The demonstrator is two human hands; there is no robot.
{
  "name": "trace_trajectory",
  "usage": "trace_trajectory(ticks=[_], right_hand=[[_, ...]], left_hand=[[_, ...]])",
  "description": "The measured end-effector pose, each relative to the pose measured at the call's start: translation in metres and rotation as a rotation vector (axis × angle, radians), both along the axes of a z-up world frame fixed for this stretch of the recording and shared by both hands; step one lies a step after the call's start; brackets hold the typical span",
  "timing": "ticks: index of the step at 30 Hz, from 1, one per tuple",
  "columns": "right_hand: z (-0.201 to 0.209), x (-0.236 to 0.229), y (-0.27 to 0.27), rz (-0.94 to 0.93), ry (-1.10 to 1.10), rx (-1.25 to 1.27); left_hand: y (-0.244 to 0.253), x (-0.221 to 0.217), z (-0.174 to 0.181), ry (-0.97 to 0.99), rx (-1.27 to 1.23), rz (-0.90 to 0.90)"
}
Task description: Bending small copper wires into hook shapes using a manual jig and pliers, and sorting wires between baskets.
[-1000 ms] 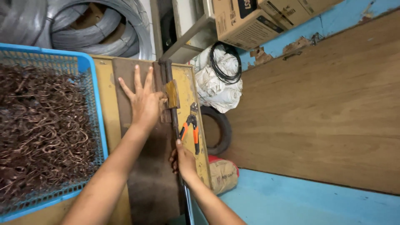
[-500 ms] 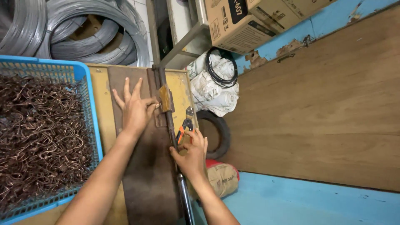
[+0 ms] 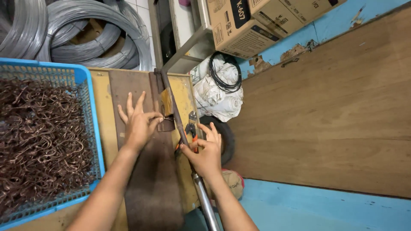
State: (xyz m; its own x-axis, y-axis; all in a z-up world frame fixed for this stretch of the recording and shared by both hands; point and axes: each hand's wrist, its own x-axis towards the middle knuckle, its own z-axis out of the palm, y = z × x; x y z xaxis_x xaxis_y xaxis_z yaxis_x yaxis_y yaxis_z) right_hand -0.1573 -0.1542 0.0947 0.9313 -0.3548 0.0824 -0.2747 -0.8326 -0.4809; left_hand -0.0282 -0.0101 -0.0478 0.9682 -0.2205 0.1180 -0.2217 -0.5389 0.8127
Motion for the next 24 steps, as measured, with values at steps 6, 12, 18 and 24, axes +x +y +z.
trace_trajectory(ticks=[6,12,18,24], right_hand=[[-0.002,-0.001,-0.003,-0.017,0.035,0.002],[-0.038,-0.007,-0.018,-0.007,0.067,-0.085],[-0.079,-0.013,-0.010,0.002,0.066,-0.216],[-0.103,-0.016,-0.006,0.000,0.052,-0.266]], left_hand=[[0.010,-0.033,-0.012,0.117,-0.042,-0.002],[0.041,-0.056,0.009,0.218,-0.371,0.081],[0.052,-0.049,0.030,0.231,-0.410,0.101],[0.060,-0.046,0.059,0.206,-0.379,0.071]])
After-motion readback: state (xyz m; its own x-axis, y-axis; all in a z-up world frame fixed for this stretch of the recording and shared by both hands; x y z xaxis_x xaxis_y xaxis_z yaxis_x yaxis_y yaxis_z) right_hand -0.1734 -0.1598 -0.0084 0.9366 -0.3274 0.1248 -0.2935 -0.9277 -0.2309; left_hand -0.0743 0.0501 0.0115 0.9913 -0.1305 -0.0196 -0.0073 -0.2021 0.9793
